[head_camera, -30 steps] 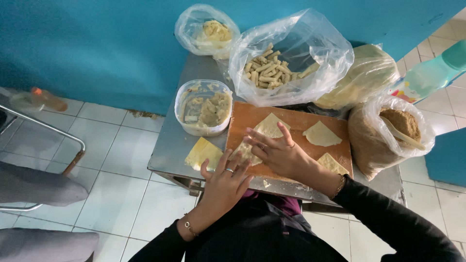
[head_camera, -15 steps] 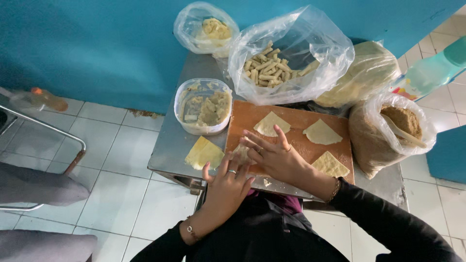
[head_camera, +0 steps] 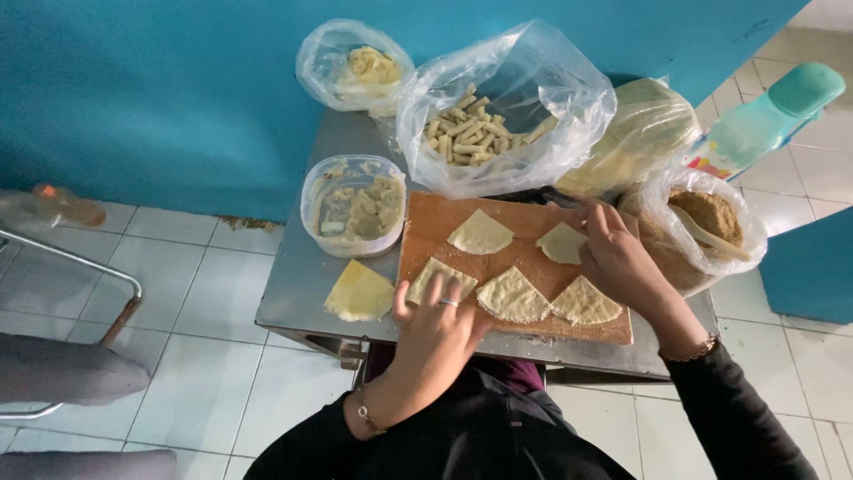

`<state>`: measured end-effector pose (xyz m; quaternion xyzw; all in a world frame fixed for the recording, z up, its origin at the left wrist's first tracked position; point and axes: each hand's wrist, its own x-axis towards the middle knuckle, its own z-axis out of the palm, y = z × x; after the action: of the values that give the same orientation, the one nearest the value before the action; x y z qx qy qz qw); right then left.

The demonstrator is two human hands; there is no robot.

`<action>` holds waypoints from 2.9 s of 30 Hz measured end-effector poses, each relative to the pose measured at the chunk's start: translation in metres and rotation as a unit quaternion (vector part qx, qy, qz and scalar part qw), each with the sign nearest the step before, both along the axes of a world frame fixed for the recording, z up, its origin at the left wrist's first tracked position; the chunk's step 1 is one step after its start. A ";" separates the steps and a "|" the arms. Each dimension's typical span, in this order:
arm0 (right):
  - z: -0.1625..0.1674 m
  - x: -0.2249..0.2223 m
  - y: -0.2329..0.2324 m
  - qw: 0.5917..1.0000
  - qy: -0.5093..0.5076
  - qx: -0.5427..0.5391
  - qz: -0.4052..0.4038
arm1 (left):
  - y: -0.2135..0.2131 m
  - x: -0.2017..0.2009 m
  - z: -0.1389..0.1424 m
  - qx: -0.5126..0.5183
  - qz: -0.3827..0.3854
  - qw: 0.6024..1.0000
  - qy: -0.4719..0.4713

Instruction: The person pinches off pieces of dough, flattens and shapes them into triangular wrappers on a wooden board, and arranges the wrappers in rows. They then scoop brown filling from a bag with a spoon and place portions of filling onto the shaped wrappers.

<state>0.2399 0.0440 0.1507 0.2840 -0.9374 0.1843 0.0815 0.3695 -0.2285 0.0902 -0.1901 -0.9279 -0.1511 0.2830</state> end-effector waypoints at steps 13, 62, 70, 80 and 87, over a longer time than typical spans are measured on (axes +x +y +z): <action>-0.041 -0.007 0.035 0.996 0.067 0.033 0.051 | 0.098 -0.100 -0.009 -0.083 -0.146 0.982 -0.087; -0.045 0.009 0.036 0.921 0.159 0.355 -0.013 | 0.110 -0.131 -0.027 -0.111 -0.161 0.978 -0.071; -0.052 0.006 0.047 0.915 0.187 0.357 -0.009 | 0.107 -0.131 -0.021 -0.102 -0.176 0.970 -0.131; -0.051 0.019 0.033 0.931 0.176 0.321 -0.007 | 0.098 -0.141 -0.040 -0.140 -0.188 0.969 -0.075; -0.053 0.012 0.046 0.914 0.177 0.360 -0.055 | 0.082 -0.143 -0.024 -0.100 -0.220 0.958 -0.155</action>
<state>0.2519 0.0896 0.0973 0.2696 -0.9247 -0.2237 0.1488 0.2268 -0.1463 0.0665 -0.3913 -0.9059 -0.1440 0.0750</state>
